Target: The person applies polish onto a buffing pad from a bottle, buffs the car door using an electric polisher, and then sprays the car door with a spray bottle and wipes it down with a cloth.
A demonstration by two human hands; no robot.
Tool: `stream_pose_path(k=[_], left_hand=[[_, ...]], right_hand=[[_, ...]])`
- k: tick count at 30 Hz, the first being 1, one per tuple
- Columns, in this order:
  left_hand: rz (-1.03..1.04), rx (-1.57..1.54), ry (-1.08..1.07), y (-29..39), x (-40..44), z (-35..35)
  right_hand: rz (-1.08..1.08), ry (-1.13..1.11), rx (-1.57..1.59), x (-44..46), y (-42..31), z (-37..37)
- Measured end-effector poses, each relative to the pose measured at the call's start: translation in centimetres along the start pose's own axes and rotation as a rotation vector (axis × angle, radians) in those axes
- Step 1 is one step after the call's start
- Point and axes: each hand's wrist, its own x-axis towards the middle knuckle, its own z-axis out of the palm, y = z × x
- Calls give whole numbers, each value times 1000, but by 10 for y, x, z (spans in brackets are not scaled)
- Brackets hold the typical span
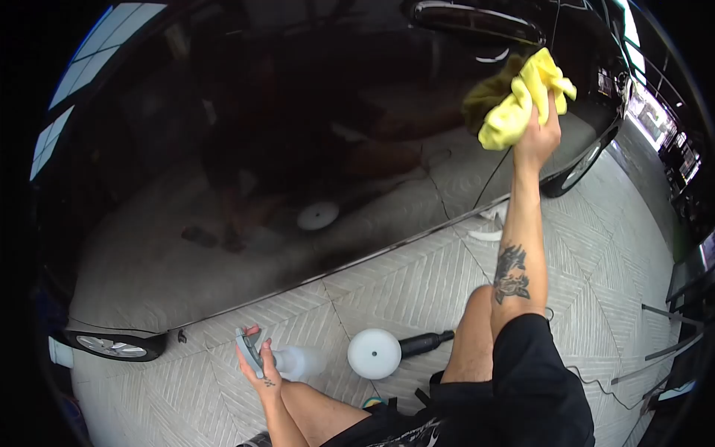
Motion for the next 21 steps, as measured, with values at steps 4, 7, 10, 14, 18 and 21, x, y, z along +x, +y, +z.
stream_pose_path(k=[4, 7, 10, 14, 18, 21], left_hand=[[7, 251, -54, -40, 10, -15], [106, 346, 2, -102, 31, -30], [162, 236, 162, -133, 40, -61], [-80, 144, 338, -144, 23, -126], [-116, 275, 510, -174, -9, -182], [-5, 296, 668, -217, -30, -196]], right_hand=[[-516, -163, -221, -80, -168, 91], [-369, -443, 450, -158, -268, 116], [-637, -513, 142, -134, -175, 83], [-296, -13, -258, -57, -4, 9], [525, 130, 122, -65, -12, 16], [-272, -53, -159, -162, -169, 80]])
